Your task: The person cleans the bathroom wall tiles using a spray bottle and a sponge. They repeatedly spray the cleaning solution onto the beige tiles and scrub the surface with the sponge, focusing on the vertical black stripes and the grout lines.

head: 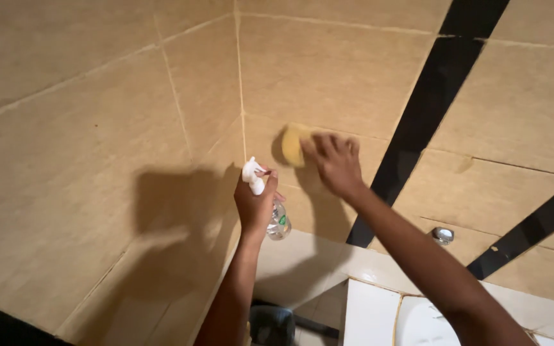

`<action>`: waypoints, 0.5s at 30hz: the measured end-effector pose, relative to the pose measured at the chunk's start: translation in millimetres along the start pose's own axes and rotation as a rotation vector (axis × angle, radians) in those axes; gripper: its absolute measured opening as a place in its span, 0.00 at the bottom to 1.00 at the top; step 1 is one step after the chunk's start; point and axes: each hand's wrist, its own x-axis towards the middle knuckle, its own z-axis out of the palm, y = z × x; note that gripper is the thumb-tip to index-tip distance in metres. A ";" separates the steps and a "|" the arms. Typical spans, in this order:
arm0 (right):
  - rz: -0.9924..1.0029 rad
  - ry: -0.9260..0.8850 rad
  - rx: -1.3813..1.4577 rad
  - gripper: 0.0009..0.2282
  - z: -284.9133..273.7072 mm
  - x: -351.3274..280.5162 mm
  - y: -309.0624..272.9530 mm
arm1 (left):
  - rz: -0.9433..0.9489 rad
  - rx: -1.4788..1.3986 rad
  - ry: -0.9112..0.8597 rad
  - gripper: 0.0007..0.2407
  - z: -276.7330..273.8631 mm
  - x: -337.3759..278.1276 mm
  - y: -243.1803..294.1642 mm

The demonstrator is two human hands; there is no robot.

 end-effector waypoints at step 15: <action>-0.065 0.274 -0.079 0.26 13.4 61.0 -19.7 | -0.030 0.002 -0.024 0.11 -21.8 1.9 -1.5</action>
